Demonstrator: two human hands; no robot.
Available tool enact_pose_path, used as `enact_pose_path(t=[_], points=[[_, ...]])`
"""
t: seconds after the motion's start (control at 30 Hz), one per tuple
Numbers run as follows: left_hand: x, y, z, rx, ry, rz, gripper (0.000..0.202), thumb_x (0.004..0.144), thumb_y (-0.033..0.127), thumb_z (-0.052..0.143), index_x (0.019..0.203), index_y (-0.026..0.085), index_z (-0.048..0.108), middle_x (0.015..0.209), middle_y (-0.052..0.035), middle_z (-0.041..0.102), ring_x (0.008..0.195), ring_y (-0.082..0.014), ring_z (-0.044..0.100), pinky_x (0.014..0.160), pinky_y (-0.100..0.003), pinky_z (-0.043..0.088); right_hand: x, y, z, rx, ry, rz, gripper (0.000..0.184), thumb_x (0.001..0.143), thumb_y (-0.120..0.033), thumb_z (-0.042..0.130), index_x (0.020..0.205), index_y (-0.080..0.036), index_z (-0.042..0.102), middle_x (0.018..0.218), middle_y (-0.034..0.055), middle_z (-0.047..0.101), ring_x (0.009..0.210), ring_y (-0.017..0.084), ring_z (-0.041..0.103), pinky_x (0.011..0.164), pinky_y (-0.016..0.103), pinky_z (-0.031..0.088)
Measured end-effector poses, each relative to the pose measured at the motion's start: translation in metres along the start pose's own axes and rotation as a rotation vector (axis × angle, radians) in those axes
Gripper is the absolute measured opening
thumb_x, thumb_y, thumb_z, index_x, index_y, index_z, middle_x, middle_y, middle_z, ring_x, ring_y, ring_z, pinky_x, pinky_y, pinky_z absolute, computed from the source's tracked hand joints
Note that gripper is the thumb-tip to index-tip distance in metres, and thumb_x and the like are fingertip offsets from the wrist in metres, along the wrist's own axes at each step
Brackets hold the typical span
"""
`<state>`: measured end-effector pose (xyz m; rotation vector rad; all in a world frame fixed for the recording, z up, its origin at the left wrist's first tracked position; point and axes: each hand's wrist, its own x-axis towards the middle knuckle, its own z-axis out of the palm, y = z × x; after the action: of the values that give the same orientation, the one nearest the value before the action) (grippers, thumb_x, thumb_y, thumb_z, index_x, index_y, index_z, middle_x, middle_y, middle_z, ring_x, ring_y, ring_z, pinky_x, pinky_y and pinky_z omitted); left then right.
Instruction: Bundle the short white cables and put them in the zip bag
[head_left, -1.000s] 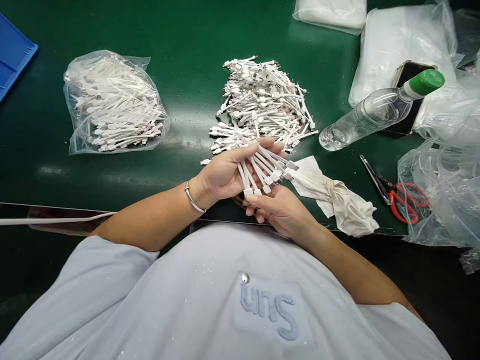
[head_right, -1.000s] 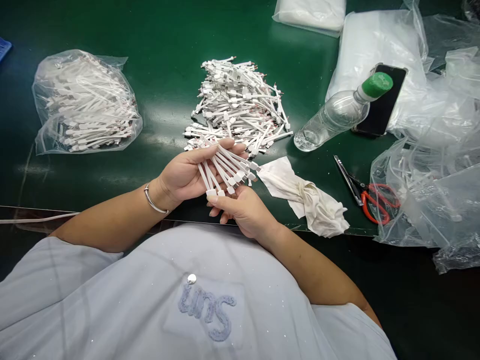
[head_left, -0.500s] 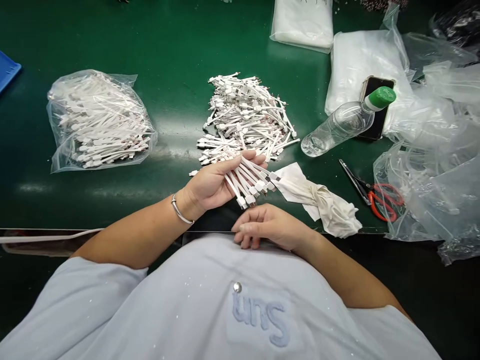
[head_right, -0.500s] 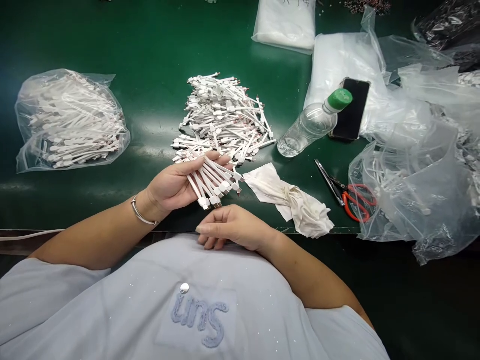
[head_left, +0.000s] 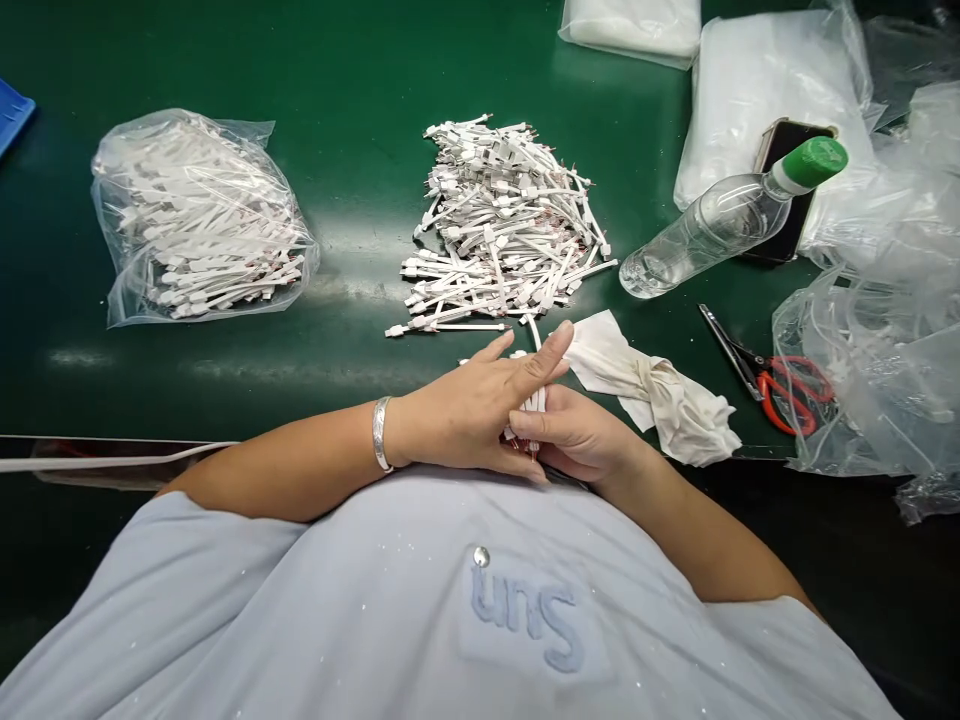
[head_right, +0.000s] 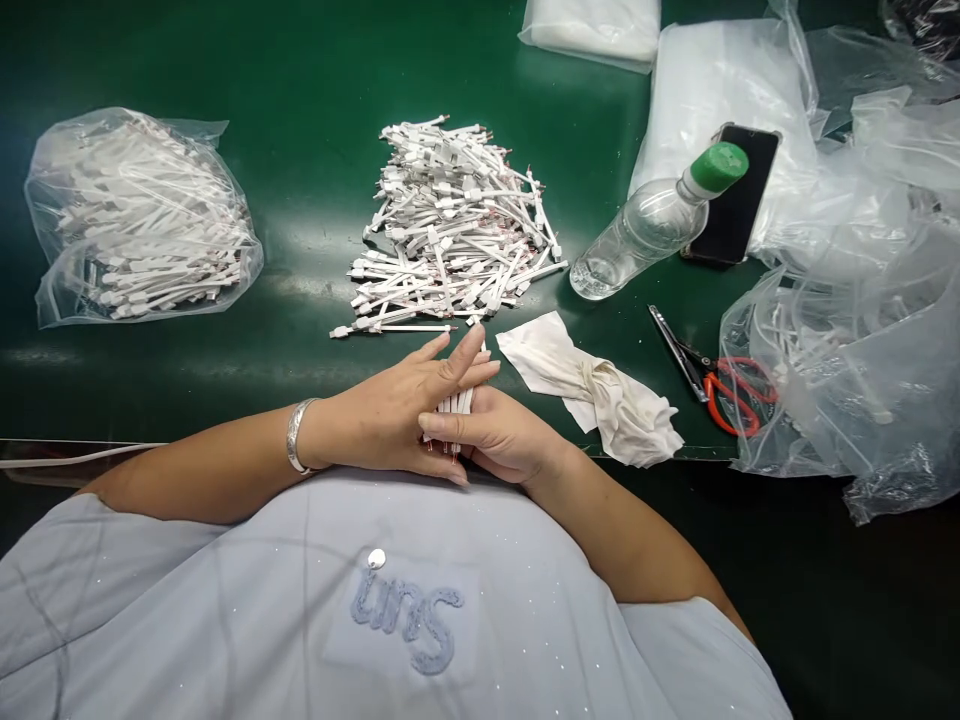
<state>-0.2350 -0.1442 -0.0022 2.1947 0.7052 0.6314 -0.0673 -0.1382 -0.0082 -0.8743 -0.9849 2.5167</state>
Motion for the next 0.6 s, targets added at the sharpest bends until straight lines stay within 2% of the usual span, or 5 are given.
enact_pose_path(t=[0.2, 0.3, 0.4, 0.5, 0.6], points=[[0.0, 0.002, -0.013, -0.182, 0.146, -0.014, 0.123, 0.058, 0.06, 0.079, 0.153, 0.025, 0.008, 0.151, -0.0195, 0.035, 0.143, -0.0371, 0.026, 0.114, -0.059, -0.009, -0.002, -0.004, 0.007, 0.103, 0.065, 0.016, 0.022, 0.065, -0.022, 0.083, 0.083, -0.015, 0.071, 0.07, -0.0001, 0.069, 0.064, 0.011, 0.065, 0.061, 0.021, 0.053], [0.0, 0.003, -0.028, -0.464, 0.476, -0.201, 0.102, 0.067, 0.058, 0.074, 0.15, 0.032, 0.021, 0.156, -0.0068, 0.028, 0.146, -0.0329, 0.017, 0.118, -0.051, 0.007, -0.003, -0.002, 0.007, 0.104, 0.124, 0.043, 0.032, 0.069, -0.023, 0.081, 0.099, -0.017, 0.071, 0.092, 0.0049, 0.075, 0.079, 0.014, 0.071, 0.07, 0.023, 0.057], [0.003, 0.002, -0.037, -0.862, 0.751, -0.491, 0.066, 0.085, 0.047, 0.059, 0.144, 0.028, 0.035, 0.146, -0.0063, 0.043, 0.141, -0.0267, 0.032, 0.114, -0.042, 0.028, -0.005, 0.001, 0.004, 0.058, 0.151, 0.042, 0.037, 0.072, -0.023, 0.079, 0.107, -0.018, 0.069, 0.102, 0.0072, 0.074, 0.083, 0.014, 0.072, 0.07, 0.022, 0.058], [0.009, -0.002, -0.036, -1.259, 0.632, -0.666, 0.04, 0.09, 0.039, 0.05, 0.124, 0.017, 0.054, 0.116, -0.0106, 0.064, 0.109, -0.0227, 0.062, 0.096, -0.037, 0.048, -0.005, 0.004, 0.0, 0.049, 0.156, -0.001, 0.038, 0.072, -0.024, 0.078, 0.109, -0.017, 0.068, 0.101, 0.0077, 0.075, 0.082, 0.014, 0.072, 0.07, 0.021, 0.059], [0.012, -0.005, -0.028, -1.463, 0.44, -0.677, 0.026, 0.091, 0.032, 0.05, 0.104, 0.014, 0.062, 0.086, -0.0065, 0.067, 0.072, -0.016, 0.065, 0.071, -0.03, 0.053, -0.005, 0.005, -0.002, 0.072, 0.137, -0.009, 0.038, 0.071, -0.023, 0.079, 0.108, -0.017, 0.067, 0.098, 0.007, 0.075, 0.08, 0.015, 0.072, 0.068, 0.022, 0.059]])
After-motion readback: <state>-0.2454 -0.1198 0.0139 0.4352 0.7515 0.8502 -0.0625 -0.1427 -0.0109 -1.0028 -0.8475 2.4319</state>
